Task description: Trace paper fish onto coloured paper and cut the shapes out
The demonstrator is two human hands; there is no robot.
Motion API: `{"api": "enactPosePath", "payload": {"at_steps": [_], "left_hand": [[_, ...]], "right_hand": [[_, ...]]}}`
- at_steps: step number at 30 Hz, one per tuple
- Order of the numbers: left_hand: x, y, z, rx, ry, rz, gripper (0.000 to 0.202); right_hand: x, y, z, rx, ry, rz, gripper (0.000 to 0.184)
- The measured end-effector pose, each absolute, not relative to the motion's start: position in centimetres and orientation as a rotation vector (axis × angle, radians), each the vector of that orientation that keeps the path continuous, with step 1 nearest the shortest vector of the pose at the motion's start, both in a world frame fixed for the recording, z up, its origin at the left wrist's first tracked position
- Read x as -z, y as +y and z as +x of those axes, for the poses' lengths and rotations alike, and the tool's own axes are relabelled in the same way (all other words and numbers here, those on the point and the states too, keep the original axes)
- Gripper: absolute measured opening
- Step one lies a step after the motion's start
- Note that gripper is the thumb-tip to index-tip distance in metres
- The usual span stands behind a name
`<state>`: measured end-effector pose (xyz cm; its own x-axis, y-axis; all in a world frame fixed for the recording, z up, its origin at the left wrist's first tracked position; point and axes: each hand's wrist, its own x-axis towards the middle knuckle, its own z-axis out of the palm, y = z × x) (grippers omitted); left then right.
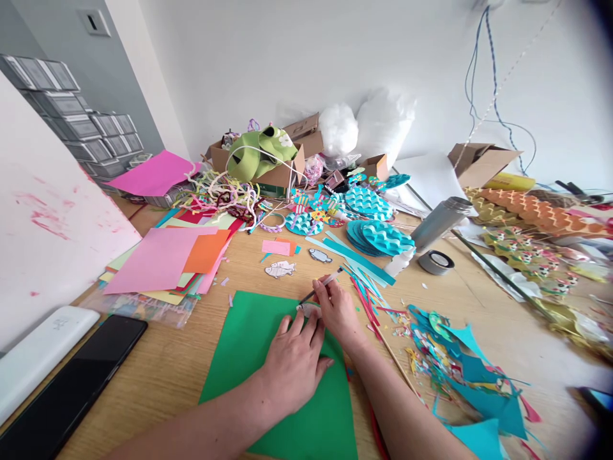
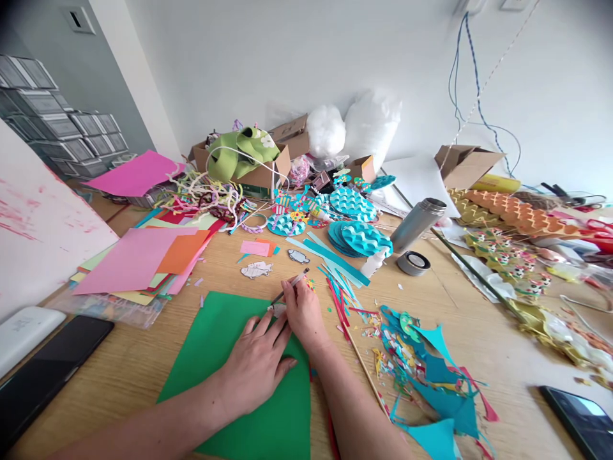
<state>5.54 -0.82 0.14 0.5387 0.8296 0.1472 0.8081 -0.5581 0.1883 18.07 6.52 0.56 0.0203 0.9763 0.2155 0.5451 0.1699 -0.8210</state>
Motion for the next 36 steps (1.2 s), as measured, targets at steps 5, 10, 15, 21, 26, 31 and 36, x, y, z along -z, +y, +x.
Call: {"api": "enactPosePath", "payload": {"at_steps": [5,10,15,21,26,31,36], "left_hand": [[0.03,-0.76,5.55,-0.342,1.439,2.684,0.056],[0.06,-0.7,5.62,-0.352,1.444,2.676,0.056],[0.03,-0.64,5.62,-0.362,1.455,2.659,0.057],[-0.13,-0.5,5.6,-0.373,1.452,2.654,0.056],[0.0,-0.45,5.6,-0.383,1.458,2.645,0.053],[0.08,-0.47,5.61,-0.36,1.458,2.645,0.051],[0.21,-0.5,5.67,-0.35,1.468,2.646,0.051]], "right_hand": [[-0.64,6.52,18.21,-0.647,-1.621,-1.512,0.034],[-0.6,6.61,18.31,-0.638,-1.602,-1.532,0.035],[-0.5,6.62,18.32,-0.579,-1.593,-1.557,0.034],[-0.55,6.57,18.35,-0.592,-1.608,-1.537,0.029],[-0.45,6.62,18.39,-0.586,-1.602,-1.528,0.023],[-0.63,6.51,18.27,-0.66,-1.641,-1.559,0.02],[-0.61,6.56,18.26,-0.667,-1.67,-1.59,0.018]]}}
